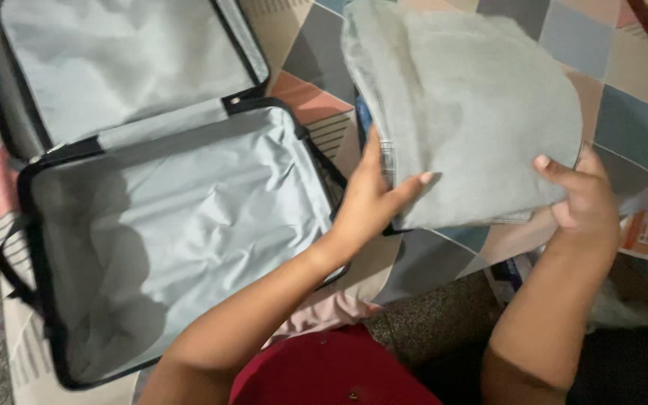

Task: The person unzips a suitcase, removes multiple pairs of jeans and pants, and stacks them on a bed. They then unzip an internal compartment, remove several folded shirts, place them on the bed, and finally zip the suitcase back up.

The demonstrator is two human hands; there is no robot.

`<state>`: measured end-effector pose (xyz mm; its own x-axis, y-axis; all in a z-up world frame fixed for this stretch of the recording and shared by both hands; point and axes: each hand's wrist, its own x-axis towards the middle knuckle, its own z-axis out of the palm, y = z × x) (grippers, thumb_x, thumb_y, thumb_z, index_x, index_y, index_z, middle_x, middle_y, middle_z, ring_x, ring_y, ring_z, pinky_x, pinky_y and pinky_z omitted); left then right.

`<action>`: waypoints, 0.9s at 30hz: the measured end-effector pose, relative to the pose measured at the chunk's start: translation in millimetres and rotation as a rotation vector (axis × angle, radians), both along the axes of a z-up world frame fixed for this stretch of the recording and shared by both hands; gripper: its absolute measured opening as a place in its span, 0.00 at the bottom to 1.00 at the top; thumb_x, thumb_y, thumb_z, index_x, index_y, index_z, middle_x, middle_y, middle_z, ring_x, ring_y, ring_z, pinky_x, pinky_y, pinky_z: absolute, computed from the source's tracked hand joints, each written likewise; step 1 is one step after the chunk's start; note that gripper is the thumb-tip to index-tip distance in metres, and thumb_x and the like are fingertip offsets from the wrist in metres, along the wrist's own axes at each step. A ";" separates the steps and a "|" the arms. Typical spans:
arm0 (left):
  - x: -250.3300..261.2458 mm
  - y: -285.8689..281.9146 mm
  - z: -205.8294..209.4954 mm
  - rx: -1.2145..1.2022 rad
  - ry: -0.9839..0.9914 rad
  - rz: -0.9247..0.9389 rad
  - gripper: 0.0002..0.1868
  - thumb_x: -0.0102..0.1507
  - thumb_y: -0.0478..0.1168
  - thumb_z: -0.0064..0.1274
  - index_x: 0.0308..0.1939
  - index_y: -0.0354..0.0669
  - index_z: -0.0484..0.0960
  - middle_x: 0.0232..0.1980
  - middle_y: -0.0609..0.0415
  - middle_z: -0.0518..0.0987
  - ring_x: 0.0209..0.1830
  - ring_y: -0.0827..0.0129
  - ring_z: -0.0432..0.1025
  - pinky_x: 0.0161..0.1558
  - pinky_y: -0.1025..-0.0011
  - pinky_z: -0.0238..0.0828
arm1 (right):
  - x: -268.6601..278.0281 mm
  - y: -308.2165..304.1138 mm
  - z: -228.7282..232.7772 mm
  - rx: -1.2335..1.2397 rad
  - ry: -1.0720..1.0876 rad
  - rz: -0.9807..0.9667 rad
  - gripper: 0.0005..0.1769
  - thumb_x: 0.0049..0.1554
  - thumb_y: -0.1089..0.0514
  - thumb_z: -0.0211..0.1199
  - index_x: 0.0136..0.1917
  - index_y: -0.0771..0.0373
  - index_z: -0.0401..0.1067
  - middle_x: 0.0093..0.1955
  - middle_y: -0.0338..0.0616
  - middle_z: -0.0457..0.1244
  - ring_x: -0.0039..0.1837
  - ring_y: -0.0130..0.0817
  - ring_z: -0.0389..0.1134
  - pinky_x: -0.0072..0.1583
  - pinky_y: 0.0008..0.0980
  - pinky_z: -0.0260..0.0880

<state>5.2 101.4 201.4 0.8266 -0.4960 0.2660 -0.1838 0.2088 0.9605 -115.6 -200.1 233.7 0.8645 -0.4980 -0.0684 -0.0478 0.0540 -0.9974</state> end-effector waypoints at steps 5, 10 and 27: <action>10.8 -96.9 -87.5 0.506 -0.152 -0.127 0.56 0.61 0.46 0.60 0.80 0.23 0.41 0.69 0.27 0.68 0.69 0.40 0.67 0.67 0.61 0.65 | -3.8 -121.0 -112.0 -0.320 0.271 -0.082 0.42 0.56 0.53 0.68 0.78 0.70 0.58 0.73 0.59 0.60 0.77 0.56 0.60 0.77 0.48 0.57; -9.8 -126.7 -123.3 1.018 -0.453 -0.304 0.47 0.64 0.53 0.55 0.78 0.41 0.45 0.81 0.35 0.40 0.81 0.39 0.40 0.73 0.42 0.42 | 10.4 -129.8 -254.7 -1.198 0.534 -0.207 0.47 0.61 0.44 0.63 0.80 0.72 0.48 0.79 0.75 0.47 0.80 0.69 0.46 0.77 0.57 0.45; -10.1 -77.1 -168.8 1.078 -0.879 -0.388 0.39 0.66 0.45 0.46 0.80 0.48 0.52 0.85 0.55 0.44 0.83 0.54 0.42 0.75 0.51 0.45 | 42.3 63.2 -240.6 -1.262 0.414 -0.239 0.35 0.67 0.52 0.45 0.84 0.64 0.49 0.87 0.56 0.40 0.87 0.59 0.36 0.81 0.61 0.34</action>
<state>-4.9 24.3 32.5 0.3643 -0.9307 -0.0337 -0.8882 -0.3581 0.2880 -73.3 -136.9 -6.9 0.7759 -0.5484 0.3119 -0.4734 -0.8329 -0.2867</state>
